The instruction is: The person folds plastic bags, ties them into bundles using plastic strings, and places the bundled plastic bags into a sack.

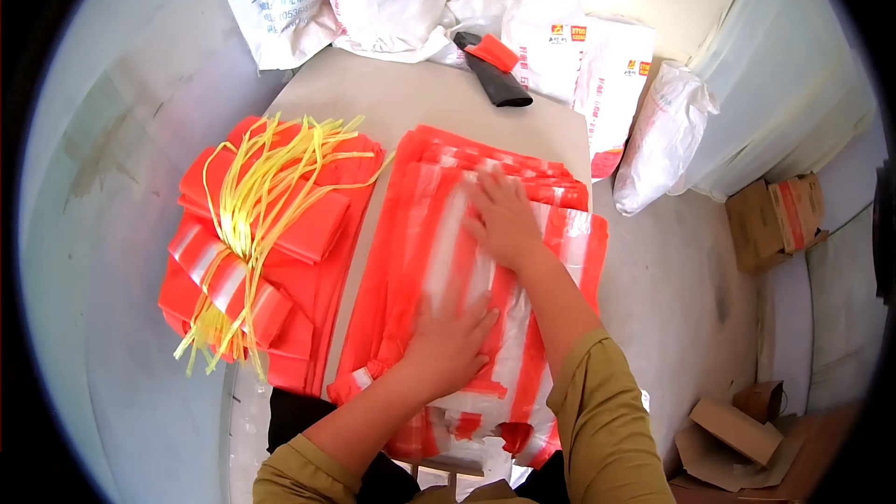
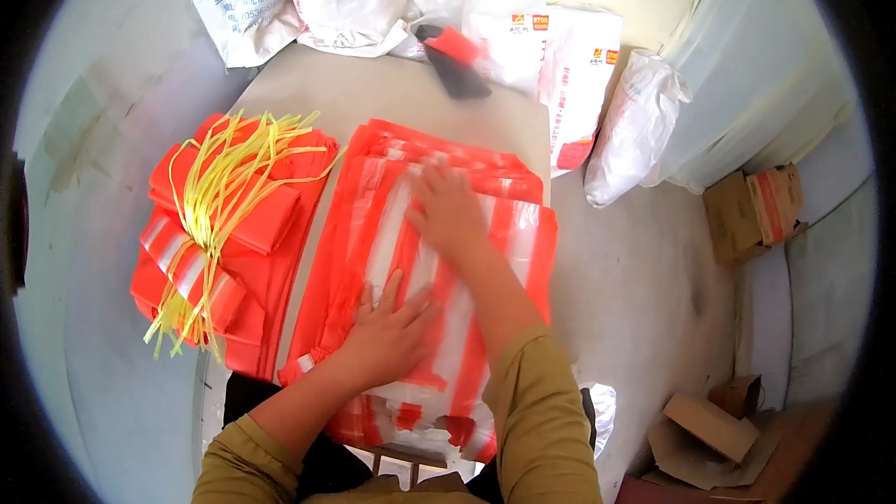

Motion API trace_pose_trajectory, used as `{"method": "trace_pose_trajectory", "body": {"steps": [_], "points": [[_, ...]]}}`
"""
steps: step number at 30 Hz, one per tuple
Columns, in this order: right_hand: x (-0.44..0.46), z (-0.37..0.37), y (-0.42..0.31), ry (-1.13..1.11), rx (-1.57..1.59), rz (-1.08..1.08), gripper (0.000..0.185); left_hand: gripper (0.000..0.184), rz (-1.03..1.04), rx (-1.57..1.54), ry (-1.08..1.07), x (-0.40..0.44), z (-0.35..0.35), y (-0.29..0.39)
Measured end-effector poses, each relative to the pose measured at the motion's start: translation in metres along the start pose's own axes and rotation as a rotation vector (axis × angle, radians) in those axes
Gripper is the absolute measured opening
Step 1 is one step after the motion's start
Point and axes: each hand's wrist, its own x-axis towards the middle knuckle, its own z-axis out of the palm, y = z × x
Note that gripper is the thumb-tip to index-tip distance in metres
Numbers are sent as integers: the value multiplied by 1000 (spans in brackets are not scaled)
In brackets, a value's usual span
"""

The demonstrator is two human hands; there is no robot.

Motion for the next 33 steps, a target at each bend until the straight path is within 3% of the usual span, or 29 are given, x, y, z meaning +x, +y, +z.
{"method": "trace_pose_trajectory", "body": {"steps": [3, 5, 7, 9, 12, 15, 18, 21, 23, 25, 28, 29, 32, 33], "points": [[-17, -2, -12, 220, -101, 3, 56, 67, 1, -6, 38, 0, 7, -2], [-35, 26, -10, 139, 0, -338, 54, 68, -16, 1, 29, 1, 9, -2], [-34, 25, -19, 22, 71, -452, 53, 69, -26, -1, 22, 3, 8, 0], [-29, 18, -25, -124, 116, -350, 54, 70, -39, -11, 22, 3, 1, 4], [-11, 12, -13, -12, 151, -323, 57, 74, -38, 29, -37, 2, 1, 3], [-4, 14, -21, 45, 88, -117, 61, 76, -30, 45, -10, 2, 3, 3], [-26, 7, -25, -15, 46, -187, 61, 76, -63, 40, -45, 4, -1, 6], [-59, 7, 0, -270, -1, -223, 62, 77, -66, 47, -70, 5, -2, 5], [-71, -20, 24, -112, 51, -127, 56, 77, -55, 55, -76, 4, 0, 5], [-69, -39, 48, -58, -67, 119, 57, 77, -46, 64, -68, 2, 2, 4], [-76, -52, 54, 224, -110, 300, 58, 77, -40, 85, -40, 2, 6, 2], [-84, -55, 48, 226, -48, 262, 59, 77, -40, 95, -39, 2, 7, 1], [-123, -53, 20, -97, 189, -93, 56, 75, -49, 88, -42, 2, 7, 2], [-133, -54, 17, -119, 168, -95, 54, 74, -50, 85, -40, 4, 6, 2]]}}
